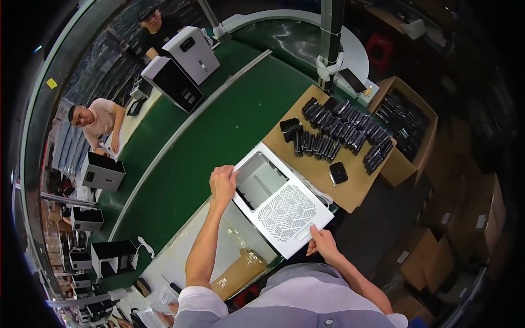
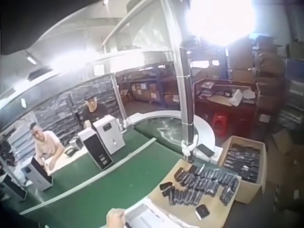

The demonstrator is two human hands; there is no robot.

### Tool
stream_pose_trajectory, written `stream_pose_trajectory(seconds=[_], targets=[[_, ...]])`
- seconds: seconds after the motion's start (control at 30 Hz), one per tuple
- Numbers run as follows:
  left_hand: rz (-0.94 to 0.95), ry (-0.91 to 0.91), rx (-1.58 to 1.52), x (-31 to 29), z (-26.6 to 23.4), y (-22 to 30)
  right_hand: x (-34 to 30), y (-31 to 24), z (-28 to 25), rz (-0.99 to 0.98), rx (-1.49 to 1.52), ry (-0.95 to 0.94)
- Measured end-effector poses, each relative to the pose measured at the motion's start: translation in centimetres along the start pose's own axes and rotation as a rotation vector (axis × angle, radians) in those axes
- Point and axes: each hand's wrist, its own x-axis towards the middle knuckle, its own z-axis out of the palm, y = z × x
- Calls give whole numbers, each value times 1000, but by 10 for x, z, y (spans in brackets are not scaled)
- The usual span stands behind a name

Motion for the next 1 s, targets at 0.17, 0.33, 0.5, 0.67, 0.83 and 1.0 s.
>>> stream_pose_trajectory(seconds=[0.17,0.33,0.5,0.67,0.83,1.0], targets=[[-159,-176,-32,-1,8,-10,2,-5,13,0,-197,43],[-85,-200,24,-4,14,-24,-6,-3,17,33,-197,32],[-77,-423,139,19,18,-11,-8,3,12,73,-154,39],[73,-299,-4,56,51,18,-17,-4,18,-372,-622,102],[-156,-511,168,64,73,31,-24,-57,66,-1034,-1014,222],[-184,-555,212,64,86,16,22,-31,120,-1532,-1301,-333]])
